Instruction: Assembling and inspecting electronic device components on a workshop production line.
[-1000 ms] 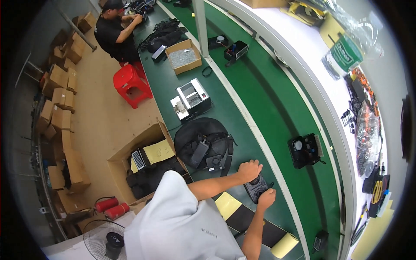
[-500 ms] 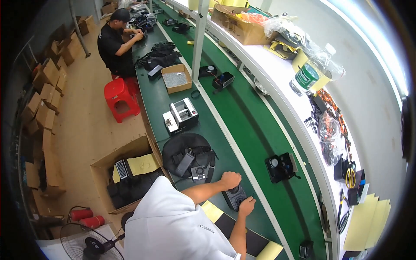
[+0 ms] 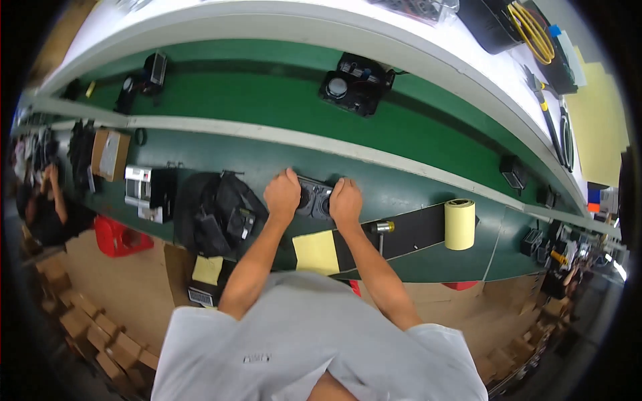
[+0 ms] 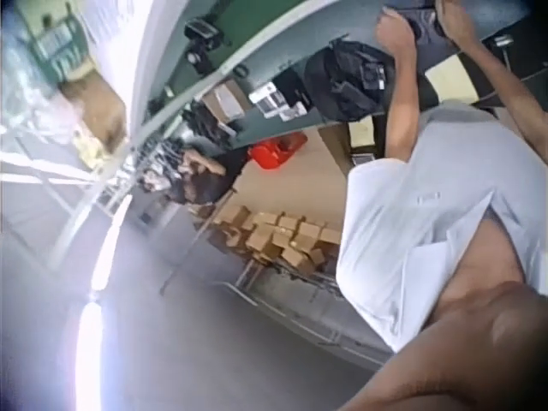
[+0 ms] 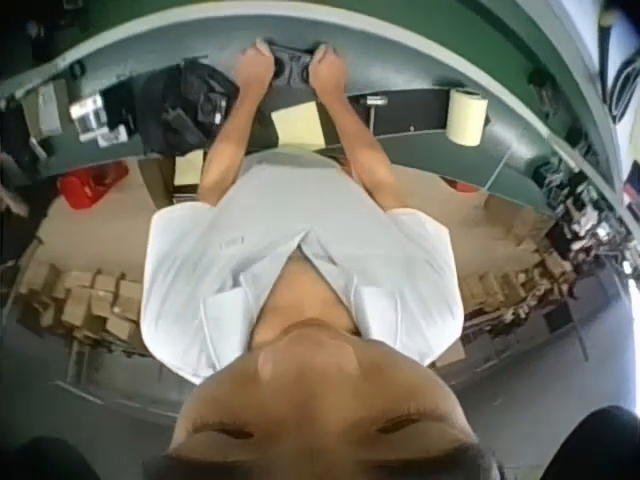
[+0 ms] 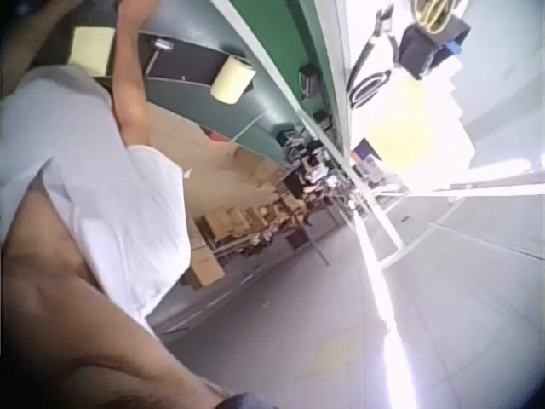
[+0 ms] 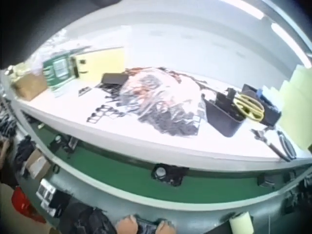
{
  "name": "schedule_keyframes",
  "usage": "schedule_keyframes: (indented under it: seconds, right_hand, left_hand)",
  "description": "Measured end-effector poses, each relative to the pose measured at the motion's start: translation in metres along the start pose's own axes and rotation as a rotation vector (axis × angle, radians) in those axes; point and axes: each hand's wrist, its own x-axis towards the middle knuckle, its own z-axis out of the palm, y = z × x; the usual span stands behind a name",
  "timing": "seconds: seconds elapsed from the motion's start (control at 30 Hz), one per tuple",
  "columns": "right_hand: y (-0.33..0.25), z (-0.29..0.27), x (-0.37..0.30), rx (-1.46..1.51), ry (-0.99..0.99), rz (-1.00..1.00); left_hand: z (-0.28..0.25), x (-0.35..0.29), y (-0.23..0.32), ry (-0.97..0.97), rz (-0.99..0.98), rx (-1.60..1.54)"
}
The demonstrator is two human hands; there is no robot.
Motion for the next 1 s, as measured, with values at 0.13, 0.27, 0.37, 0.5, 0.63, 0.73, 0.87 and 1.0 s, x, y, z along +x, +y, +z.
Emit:
schedule_keyframes:
  seconds: [0.13, 0.27, 0.37, 0.5, 0.63, 0.73, 0.87, 1.0]
  right_hand:
    - [0.008, 0.0, 0.013, 0.019, -0.134, 0.139]
    - [0.034, 0.009, -0.013, 0.455, 0.111, 0.203]
    - [0.059, 0.019, -0.038, 0.722, -0.028, 0.789]
    - [0.056, 0.014, -0.098, 0.857, -0.282, 0.448]
    - [0.036, -0.006, -0.107, 1.04, -0.264, 0.41]
    - [0.031, -0.029, -0.089, 0.929, -0.377, 0.476]
    - [0.021, -0.064, -0.066, 0.91, -0.295, 0.186]
    - [0.019, -0.078, -0.039, 0.593, -0.227, -0.394]
  left_hand:
    - [-0.003, 0.008, 0.005, -0.082, 0.141, 0.099]
    - [-0.008, -0.007, -0.003, -0.011, 0.043, 0.007]
    - [-0.009, -0.009, -0.014, 0.088, 0.092, -0.143]
    - [-0.003, -0.023, -0.038, 0.187, 0.231, -0.234]
    - [0.013, -0.019, -0.045, 0.159, 0.263, -0.171]
    - [0.013, -0.005, -0.047, 0.045, 0.187, -0.155]
    - [-0.016, 0.011, -0.042, -0.617, -0.452, -1.132]
    - [-0.041, 0.017, -0.025, -0.931, -0.51, -1.045]
